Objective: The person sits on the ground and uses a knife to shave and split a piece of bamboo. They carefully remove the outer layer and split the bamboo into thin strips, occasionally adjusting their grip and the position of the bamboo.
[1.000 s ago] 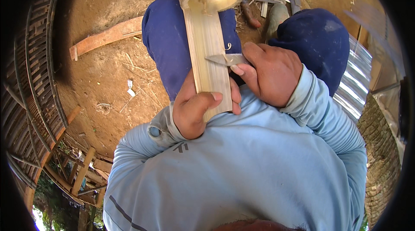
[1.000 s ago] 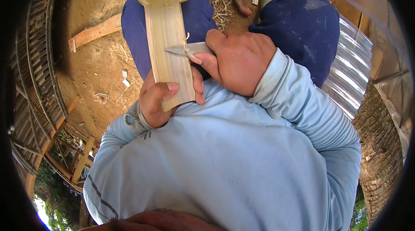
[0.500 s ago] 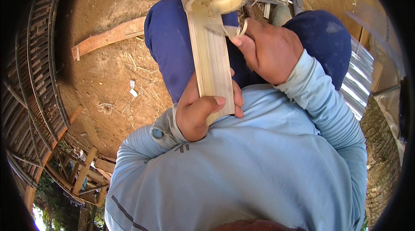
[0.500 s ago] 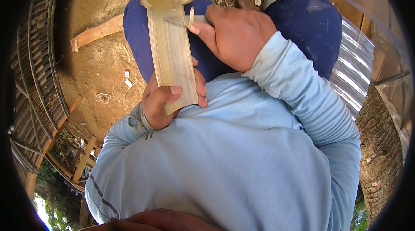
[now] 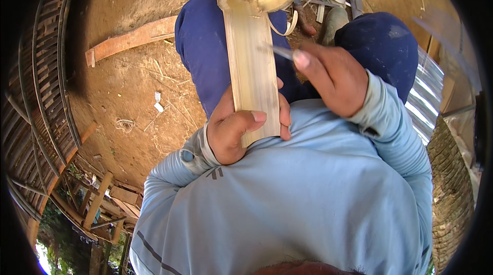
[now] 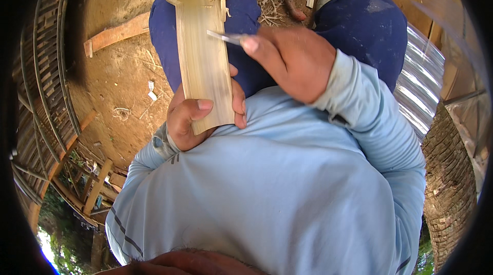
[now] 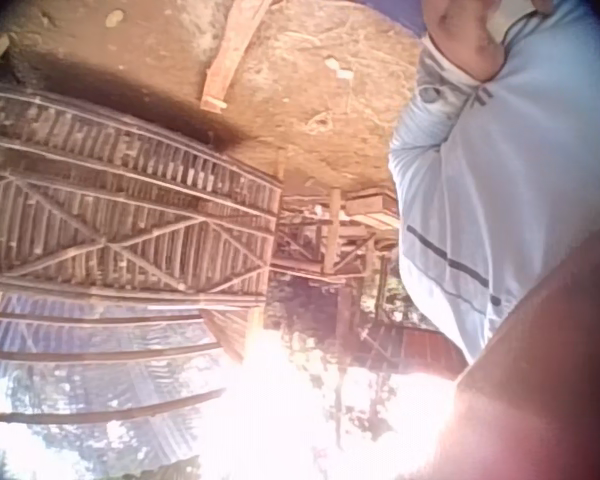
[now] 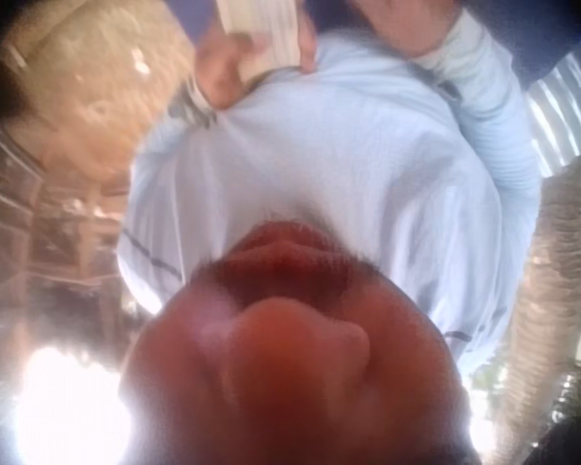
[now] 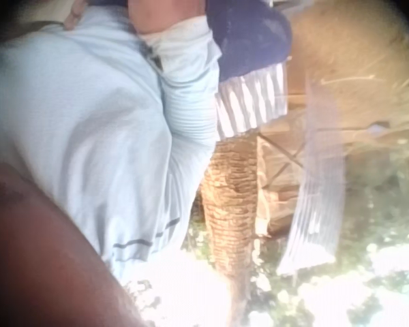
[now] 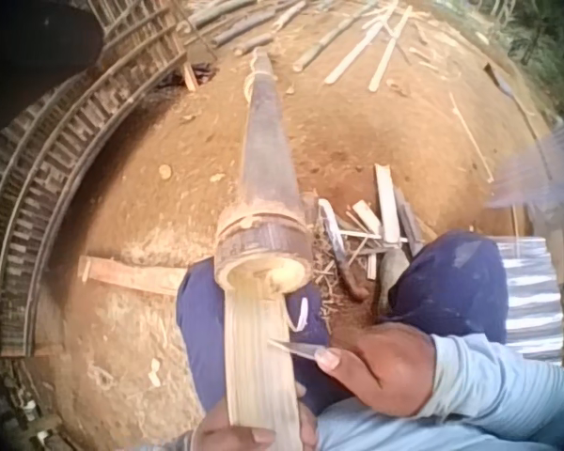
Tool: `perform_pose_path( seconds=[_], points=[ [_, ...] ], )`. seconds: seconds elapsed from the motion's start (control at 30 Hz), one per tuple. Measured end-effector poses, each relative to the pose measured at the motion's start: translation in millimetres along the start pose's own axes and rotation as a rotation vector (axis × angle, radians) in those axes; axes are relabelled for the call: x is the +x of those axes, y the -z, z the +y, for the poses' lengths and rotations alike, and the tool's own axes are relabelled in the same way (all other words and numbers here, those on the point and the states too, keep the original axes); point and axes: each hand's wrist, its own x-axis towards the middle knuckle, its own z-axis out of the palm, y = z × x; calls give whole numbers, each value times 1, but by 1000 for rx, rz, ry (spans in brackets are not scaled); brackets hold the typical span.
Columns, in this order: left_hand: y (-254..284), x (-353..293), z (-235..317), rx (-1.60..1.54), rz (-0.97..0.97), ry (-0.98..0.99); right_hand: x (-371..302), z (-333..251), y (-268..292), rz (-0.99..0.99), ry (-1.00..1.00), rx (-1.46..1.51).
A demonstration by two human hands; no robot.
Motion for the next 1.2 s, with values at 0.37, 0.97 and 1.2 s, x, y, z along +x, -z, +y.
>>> perform_pose_path(
  seconds=[0.37, 0.97, 1.2],
  points=[
    [-1, 0, -1, 5, -20, 10, -30, -25, -4, 15, 42, -373],
    [2, 2, 1, 117, -41, 16, -20, -15, -10, 38, 60, -455],
    [-5, 2, 1, 121, -18, -6, -9, -14, -13, 57, -37, -437]
  ],
)
